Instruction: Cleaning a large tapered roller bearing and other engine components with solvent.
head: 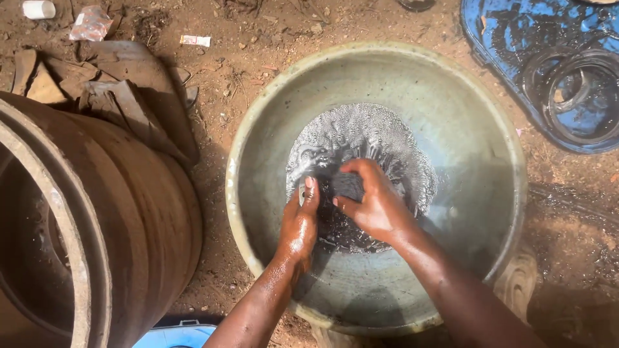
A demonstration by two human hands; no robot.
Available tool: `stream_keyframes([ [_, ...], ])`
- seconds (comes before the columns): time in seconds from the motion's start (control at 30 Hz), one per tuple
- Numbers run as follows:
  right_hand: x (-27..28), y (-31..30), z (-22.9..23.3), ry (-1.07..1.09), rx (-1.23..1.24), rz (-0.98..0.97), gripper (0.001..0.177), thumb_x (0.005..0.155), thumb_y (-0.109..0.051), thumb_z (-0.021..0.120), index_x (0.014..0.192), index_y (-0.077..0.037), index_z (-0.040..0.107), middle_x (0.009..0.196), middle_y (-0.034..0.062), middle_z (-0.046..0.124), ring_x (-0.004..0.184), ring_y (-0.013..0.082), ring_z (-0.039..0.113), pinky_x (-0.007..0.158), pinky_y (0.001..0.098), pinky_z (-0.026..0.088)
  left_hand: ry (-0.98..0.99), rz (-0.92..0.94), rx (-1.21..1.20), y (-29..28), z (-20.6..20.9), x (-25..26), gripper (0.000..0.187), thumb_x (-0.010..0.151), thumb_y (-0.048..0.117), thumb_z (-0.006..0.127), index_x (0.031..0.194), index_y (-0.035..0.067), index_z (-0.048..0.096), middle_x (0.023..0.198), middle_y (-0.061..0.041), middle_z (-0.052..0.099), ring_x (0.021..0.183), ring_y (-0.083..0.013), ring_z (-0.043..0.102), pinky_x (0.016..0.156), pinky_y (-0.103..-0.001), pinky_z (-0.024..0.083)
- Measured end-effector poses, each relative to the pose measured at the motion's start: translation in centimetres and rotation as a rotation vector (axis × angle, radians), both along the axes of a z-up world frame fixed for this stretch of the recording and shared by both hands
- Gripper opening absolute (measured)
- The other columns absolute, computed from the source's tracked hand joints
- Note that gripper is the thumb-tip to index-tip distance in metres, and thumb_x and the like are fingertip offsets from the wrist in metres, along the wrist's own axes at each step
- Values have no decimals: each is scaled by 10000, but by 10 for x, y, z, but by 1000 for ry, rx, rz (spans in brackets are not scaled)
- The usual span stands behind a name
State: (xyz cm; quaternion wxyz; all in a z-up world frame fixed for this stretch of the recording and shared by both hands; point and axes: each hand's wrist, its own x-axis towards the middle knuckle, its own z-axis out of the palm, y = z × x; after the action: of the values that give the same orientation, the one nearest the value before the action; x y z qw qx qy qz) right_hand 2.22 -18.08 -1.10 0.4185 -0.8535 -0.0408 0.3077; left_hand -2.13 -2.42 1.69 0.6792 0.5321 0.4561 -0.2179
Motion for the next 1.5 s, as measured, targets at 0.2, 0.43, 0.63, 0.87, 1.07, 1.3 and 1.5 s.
stream_keyframes([
  [0.2, -34, 10, -37, -460, 70, 116, 454, 825, -80, 684, 1262, -7, 587, 1106, 267, 644, 928, 381, 664, 769, 443, 561, -110, -68, 63, -3, -17, 3, 720, 960, 581, 509, 1360, -6, 625, 1272, -183, 711, 1159, -236, 627, 1025, -392, 476],
  [0.43, -34, 1, -1, 517, -28, -231, 227, 910, -160, 643, 1037, 20, 697, 831, 235, 724, 596, 282, 660, 534, 489, 496, -200, -348, 312, -8, -23, 14, 725, 969, 562, 499, 1504, 73, 510, 1276, -189, 694, 1195, -245, 645, 1057, -368, 447],
  [0.63, -22, -8, -3, -206, -369, 114, 364, 852, -161, 714, 1175, -21, 623, 1031, 263, 647, 881, 398, 641, 744, 505, 515, -263, -66, 97, 1, -35, 11, 671, 1006, 533, 486, 1386, -11, 591, 1325, -155, 689, 1228, -220, 624, 1071, -357, 449],
  [0.87, 3, 23, 10, -288, 127, 135, 404, 870, -94, 701, 1245, -19, 570, 1214, 256, 616, 1135, 467, 605, 914, 522, 508, -191, -19, 59, 12, -24, 11, 625, 1015, 540, 452, 1188, -3, 708, 980, -88, 717, 880, -153, 618, 811, -331, 512],
  [1.07, -29, 30, -8, 243, -156, -21, 360, 907, -156, 684, 1247, -43, 643, 1102, 307, 657, 967, 475, 663, 806, 554, 536, -76, -71, 255, 12, -28, 12, 674, 999, 586, 497, 960, -39, 745, 749, -79, 677, 672, -140, 581, 630, -347, 501],
  [1.3, -23, -7, -9, -218, -255, 65, 389, 866, -230, 738, 1193, -51, 627, 1131, 215, 656, 983, 393, 664, 800, 479, 532, -62, 37, 101, 19, -28, 8, 669, 934, 589, 569, 976, -49, 766, 845, -97, 776, 757, -174, 713, 721, -333, 568],
  [1.5, -10, -2, 4, -201, -268, 126, 367, 850, -200, 771, 1128, -13, 621, 1044, 195, 636, 938, 378, 645, 832, 484, 507, -48, 56, -192, 8, -27, 12, 616, 920, 578, 574, 1052, -4, 724, 951, -85, 794, 882, -169, 734, 825, -324, 565],
])
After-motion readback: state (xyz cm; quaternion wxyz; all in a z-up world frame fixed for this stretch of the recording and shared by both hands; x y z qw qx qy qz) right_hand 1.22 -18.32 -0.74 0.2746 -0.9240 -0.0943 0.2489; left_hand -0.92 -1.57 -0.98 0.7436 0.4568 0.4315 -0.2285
